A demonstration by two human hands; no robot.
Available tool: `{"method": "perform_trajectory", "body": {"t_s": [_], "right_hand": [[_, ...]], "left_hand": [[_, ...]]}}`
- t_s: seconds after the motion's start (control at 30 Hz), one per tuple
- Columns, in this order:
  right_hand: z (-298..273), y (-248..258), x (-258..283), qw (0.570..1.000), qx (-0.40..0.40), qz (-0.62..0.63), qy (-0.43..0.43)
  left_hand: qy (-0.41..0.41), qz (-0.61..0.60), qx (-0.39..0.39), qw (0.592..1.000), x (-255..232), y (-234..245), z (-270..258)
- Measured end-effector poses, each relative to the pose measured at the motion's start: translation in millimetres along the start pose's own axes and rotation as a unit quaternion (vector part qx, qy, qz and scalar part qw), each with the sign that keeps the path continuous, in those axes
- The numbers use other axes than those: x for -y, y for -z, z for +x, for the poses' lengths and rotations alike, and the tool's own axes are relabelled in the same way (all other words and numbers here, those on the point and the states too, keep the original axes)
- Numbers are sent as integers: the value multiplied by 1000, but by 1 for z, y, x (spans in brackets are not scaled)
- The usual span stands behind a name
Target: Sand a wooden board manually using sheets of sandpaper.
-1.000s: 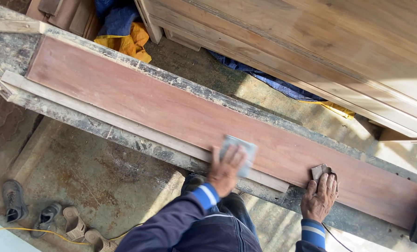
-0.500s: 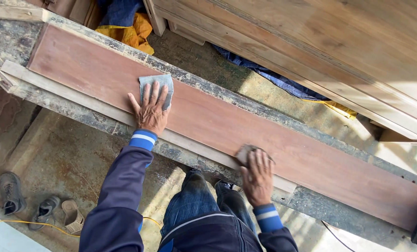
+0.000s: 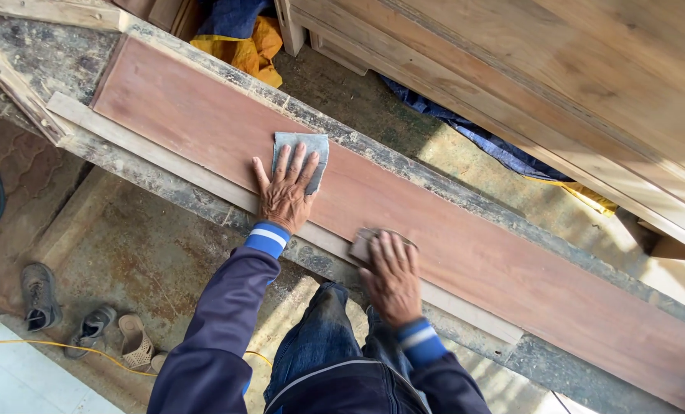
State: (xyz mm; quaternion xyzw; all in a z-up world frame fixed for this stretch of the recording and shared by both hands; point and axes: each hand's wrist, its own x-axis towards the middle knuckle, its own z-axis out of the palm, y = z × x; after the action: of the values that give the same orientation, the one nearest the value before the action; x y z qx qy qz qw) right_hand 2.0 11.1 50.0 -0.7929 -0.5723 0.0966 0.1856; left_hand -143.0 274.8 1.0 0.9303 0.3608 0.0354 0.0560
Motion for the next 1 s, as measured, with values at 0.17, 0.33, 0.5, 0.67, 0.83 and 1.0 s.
{"method": "perform_trajectory", "body": {"t_s": [0.17, 0.33, 0.5, 0.67, 0.83, 1.0], "right_hand": [[34, -5, 28, 998, 39, 16, 55], [-29, 12, -23, 998, 27, -55, -7], [3, -10, 10, 1000, 7, -23, -14], [49, -30, 49, 998, 48, 8, 51], [-31, 12, -27, 998, -44, -5, -52], [-133, 20, -124, 966, -88, -89, -225]], "left_hand": [[-4, -5, -12, 1000, 0, 3, -1], [-7, -24, -6, 1000, 1, 3, 2], [-14, -24, 7, 1000, 2, 7, 2], [-16, -27, 8, 999, 3, 6, 2], [-18, -31, 21, 999, 2, 6, 2], [-4, -36, 49, 998, 3, 9, 5]]}}
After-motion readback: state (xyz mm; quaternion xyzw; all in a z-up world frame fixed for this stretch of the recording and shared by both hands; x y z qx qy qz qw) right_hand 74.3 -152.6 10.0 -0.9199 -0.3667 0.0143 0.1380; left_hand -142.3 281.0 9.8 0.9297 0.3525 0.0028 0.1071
